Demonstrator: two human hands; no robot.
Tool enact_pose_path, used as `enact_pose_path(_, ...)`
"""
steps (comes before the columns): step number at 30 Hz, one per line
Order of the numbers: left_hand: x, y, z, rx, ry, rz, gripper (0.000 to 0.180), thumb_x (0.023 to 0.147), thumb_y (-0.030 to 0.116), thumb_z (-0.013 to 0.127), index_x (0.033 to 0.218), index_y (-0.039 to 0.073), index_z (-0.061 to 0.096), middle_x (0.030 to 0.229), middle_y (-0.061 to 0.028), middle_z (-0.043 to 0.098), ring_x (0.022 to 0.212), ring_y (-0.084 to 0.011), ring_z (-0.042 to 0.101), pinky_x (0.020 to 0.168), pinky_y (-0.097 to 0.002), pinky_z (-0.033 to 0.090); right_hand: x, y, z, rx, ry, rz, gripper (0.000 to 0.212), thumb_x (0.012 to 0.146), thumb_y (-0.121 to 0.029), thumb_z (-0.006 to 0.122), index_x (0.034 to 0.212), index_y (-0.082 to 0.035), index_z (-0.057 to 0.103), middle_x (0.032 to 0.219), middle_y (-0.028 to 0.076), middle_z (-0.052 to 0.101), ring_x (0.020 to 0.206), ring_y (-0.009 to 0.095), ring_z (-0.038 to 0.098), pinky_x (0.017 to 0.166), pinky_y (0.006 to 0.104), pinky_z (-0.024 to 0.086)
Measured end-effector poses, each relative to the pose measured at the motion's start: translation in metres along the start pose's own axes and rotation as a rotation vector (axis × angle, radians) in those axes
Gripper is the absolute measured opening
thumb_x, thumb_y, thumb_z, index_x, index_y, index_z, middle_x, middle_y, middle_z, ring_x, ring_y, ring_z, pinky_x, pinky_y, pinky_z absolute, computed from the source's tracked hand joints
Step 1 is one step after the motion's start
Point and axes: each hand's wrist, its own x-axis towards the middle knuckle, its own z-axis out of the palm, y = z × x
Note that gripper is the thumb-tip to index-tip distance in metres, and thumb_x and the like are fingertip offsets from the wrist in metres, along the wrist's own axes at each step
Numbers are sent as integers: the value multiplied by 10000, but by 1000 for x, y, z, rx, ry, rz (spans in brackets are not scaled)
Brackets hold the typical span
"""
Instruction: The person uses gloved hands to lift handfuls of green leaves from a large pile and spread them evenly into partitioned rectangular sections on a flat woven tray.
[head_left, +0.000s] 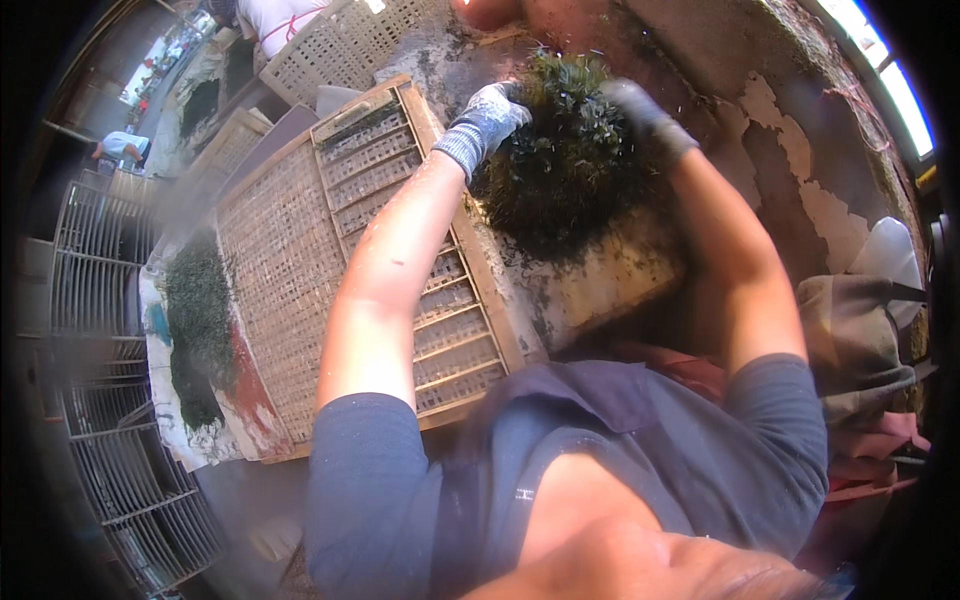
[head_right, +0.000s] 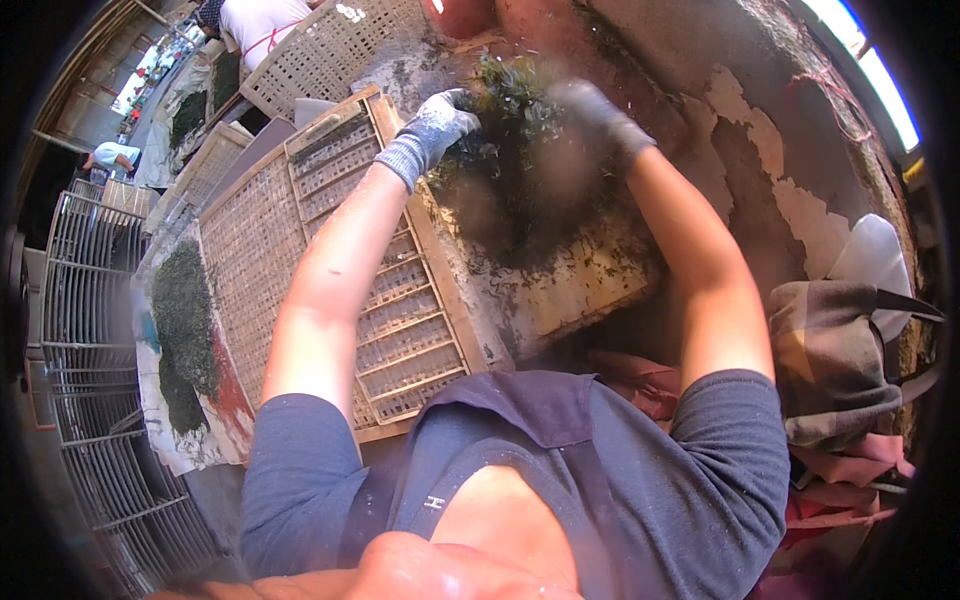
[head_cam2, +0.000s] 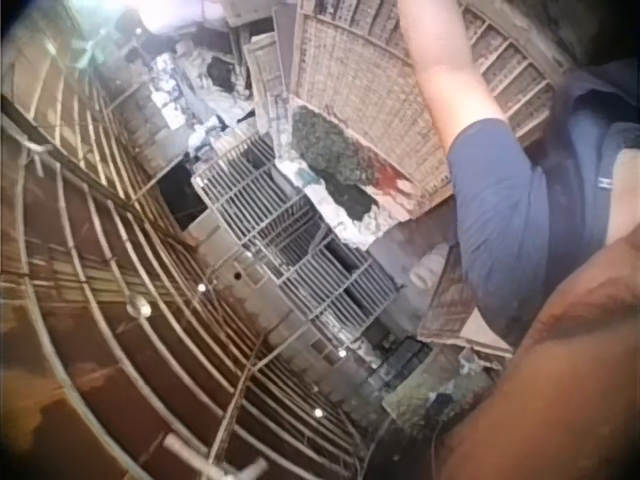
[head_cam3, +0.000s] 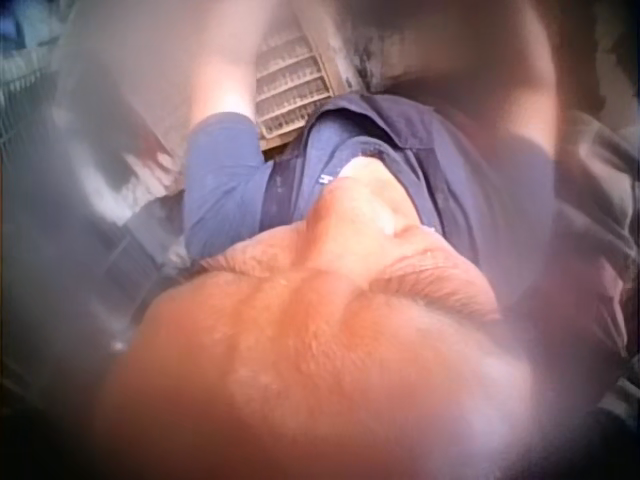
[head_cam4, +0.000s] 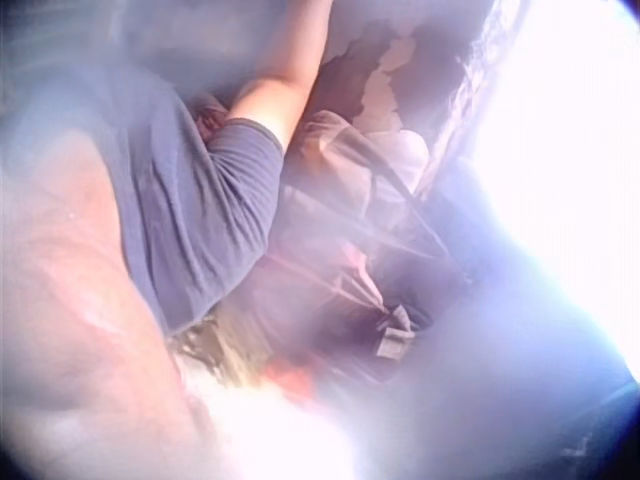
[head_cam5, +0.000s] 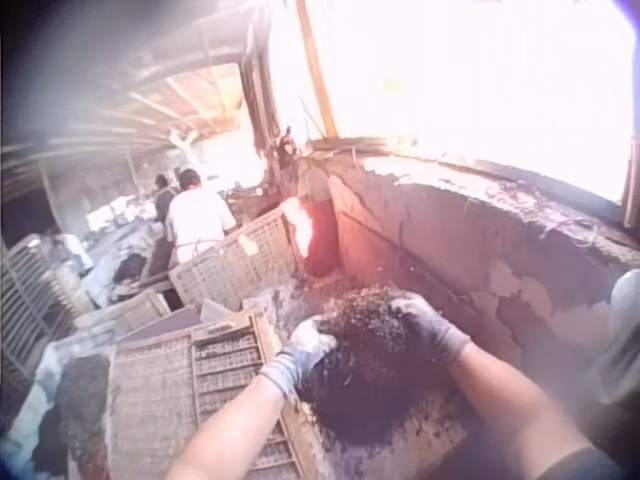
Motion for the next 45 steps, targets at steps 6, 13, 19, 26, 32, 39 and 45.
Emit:
enact_pose_path(6, -5, 9, 7, 117, -73, -67, 625, 865, 100, 823, 1436, -9, 593, 1238, -103, 738, 1080, -210, 682, 989, -357, 536, 13, 13, -12, -527, -258, -387, 404, 903, -187, 737, 1273, -29, 702, 1066, 42, 739, 947, 181, 687, 922, 319, 560)
enact_pose_path(13, 29, -13, -4, -191, 119, 162, 654, 873, 122, 809, 1475, 49, 564, 1286, -153, 711, 1215, -253, 641, 1056, -361, 503, 22, -3, 5, -418, -416, -680, 653, 957, -217, 771, 1540, -57, 523, 1449, 161, 641, 1349, 243, 593, 1151, 372, 462)
enact_pose_path(19, 4, -83, 91, 45, -88, -144, 929, 883, 357, 799, 1640, 74, 340, 1624, -227, 433, 1506, -392, 392, 1250, -460, 336, 6, 198, -60, -246, -239, -122, 1251, 759, -489, 946, 1673, -29, 227, 1625, 244, 437, 1513, 314, 419, 1244, 453, 353)
enact_pose_path(26, -37, -165, 216, 369, -88, -388, 770, 809, 303, 758, 1487, 12, 536, 1536, -312, 512, 1445, -462, 474, 1215, -467, 392, -23, 246, 45, -1335, 2, 270, 1062, 786, -473, 837, 1674, -246, 299, 1645, 253, 405, 1438, 429, 498, 1168, 473, 458)
enact_pose_path(32, -23, -145, 160, -552, 79, -280, 503, 766, 3, 729, 1266, 7, 678, 1100, -127, 769, 955, -228, 730, 939, -360, 594, -12, 170, 10, -638, -166, -104, 643, 832, -266, 763, 1434, -88, 621, 1200, 204, 753, 1163, 313, 707, 1106, 466, 513)
enact_pose_path(39, -11, -14, 26, -643, 46, -49, 511, 894, -53, 668, 1393, 36, 602, 1143, -83, 752, 972, -199, 713, 920, -348, 585, -38, -13, 10, 226, -319, -163, 478, 938, -63, 672, 1414, -45, 626, 1224, 79, 748, 1096, 178, 700, 996, 305, 569)
enact_pose_path(45, -12, -21, 38, -449, -232, -158, 676, 944, 189, 805, 1538, 74, 503, 1355, -66, 688, 1165, -161, 657, 991, -308, 536, -4, 45, -15, -709, -350, -449, 461, 885, -465, 626, 1220, -189, 781, 1315, 46, 719, 1317, 272, 589, 1229, 450, 356)
